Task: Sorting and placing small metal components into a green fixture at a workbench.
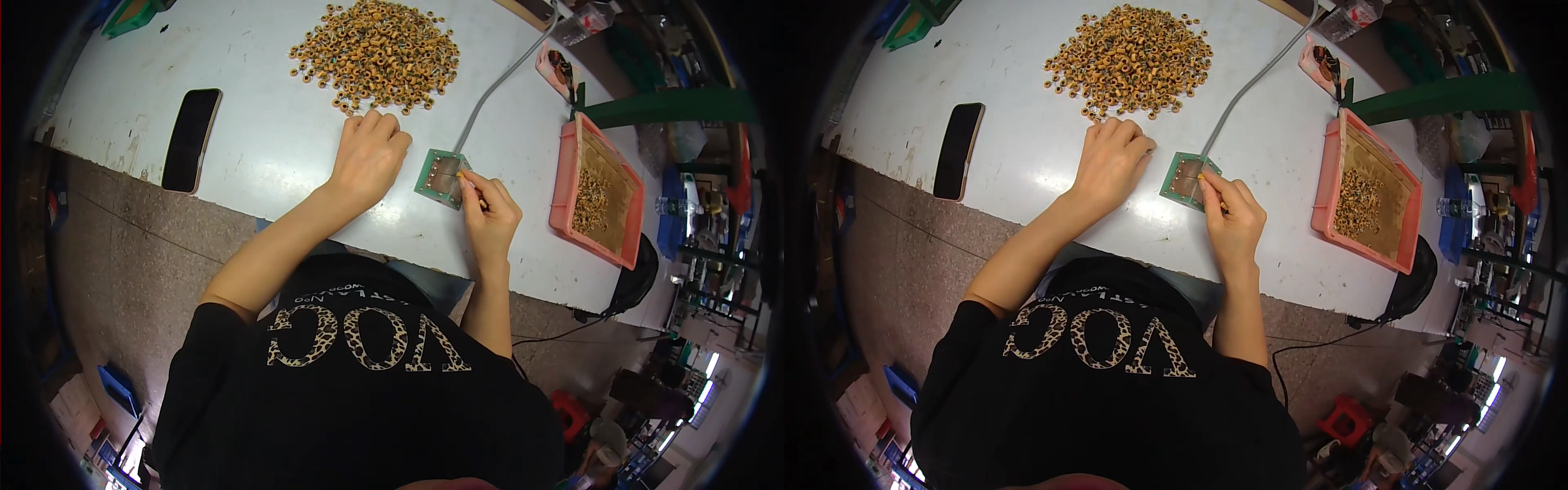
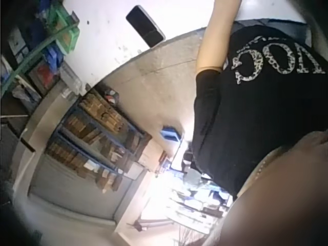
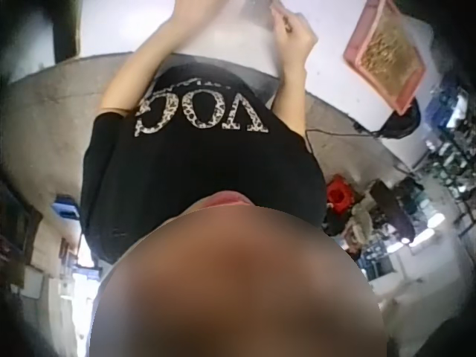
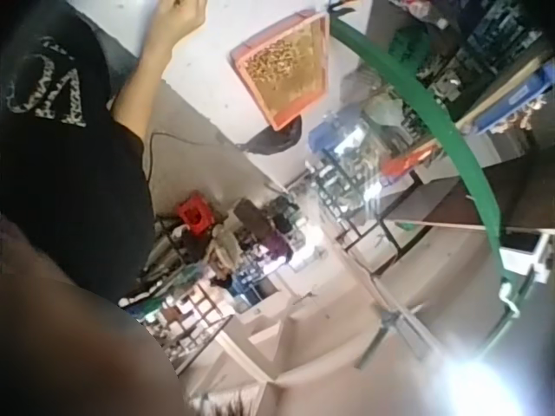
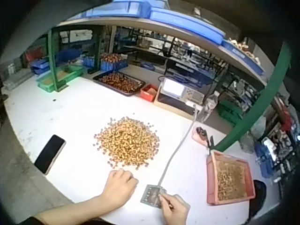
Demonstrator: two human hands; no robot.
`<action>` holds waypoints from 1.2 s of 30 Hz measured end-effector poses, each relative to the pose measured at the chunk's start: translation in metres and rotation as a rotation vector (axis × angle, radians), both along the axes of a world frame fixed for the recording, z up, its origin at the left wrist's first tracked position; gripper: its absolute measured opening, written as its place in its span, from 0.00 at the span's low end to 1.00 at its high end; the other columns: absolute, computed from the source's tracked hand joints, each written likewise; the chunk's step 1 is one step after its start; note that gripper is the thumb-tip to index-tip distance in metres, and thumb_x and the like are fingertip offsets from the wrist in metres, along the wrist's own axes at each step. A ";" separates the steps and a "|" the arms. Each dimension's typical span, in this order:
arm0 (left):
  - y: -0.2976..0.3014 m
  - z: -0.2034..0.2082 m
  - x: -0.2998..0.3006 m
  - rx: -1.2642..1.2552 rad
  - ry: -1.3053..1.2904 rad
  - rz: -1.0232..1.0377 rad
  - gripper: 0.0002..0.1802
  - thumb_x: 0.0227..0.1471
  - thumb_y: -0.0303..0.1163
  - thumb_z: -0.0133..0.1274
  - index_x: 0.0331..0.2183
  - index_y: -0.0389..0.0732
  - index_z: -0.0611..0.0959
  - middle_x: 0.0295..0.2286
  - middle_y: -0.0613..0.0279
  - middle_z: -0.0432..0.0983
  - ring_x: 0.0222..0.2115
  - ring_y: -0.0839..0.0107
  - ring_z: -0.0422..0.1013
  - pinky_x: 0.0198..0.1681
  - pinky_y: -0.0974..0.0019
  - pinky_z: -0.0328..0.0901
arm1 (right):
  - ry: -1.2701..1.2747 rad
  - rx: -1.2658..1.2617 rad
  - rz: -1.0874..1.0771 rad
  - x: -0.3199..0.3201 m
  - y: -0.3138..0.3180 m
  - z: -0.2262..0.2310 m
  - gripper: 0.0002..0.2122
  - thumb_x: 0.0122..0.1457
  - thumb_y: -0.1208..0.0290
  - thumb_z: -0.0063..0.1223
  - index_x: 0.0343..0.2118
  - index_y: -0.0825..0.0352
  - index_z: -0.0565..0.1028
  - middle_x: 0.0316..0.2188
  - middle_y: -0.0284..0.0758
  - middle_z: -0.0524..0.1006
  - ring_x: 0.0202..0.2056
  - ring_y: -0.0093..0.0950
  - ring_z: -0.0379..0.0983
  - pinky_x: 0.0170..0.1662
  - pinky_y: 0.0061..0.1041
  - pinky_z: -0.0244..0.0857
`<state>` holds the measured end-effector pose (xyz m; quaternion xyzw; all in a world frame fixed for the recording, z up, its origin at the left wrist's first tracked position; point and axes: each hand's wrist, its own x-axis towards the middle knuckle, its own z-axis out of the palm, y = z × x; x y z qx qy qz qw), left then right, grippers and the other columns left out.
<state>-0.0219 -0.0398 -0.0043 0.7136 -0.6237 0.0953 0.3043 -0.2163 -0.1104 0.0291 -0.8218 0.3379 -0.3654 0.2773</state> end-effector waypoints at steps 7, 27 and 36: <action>0.005 0.000 -0.004 0.039 -0.013 -0.007 0.07 0.46 0.28 0.58 0.33 0.44 0.81 0.32 0.66 0.71 0.36 0.67 0.64 0.46 0.63 0.57 | 0.033 -0.048 0.000 0.001 0.003 0.003 0.07 0.53 0.81 0.60 0.35 0.70 0.81 0.18 0.28 0.69 0.18 0.18 0.58 0.22 0.17 0.53; 0.020 0.024 -0.017 0.152 1.949 -0.338 0.10 0.53 0.22 0.56 0.40 0.36 0.79 0.32 0.57 0.79 0.30 0.75 0.75 0.38 0.76 0.70 | -0.787 1.192 0.251 -0.019 -0.013 -0.005 0.08 0.56 0.82 0.55 0.39 0.73 0.79 0.20 0.30 0.72 0.20 0.17 0.62 0.23 0.13 0.56; 0.028 0.027 -0.031 0.234 1.922 -0.385 0.09 0.53 0.24 0.58 0.39 0.38 0.80 0.29 0.61 0.78 0.29 0.76 0.73 0.36 0.76 0.69 | -0.295 0.747 0.110 0.000 0.019 0.018 0.08 0.56 0.82 0.56 0.38 0.72 0.80 0.21 0.29 0.72 0.23 0.16 0.62 0.27 0.11 0.57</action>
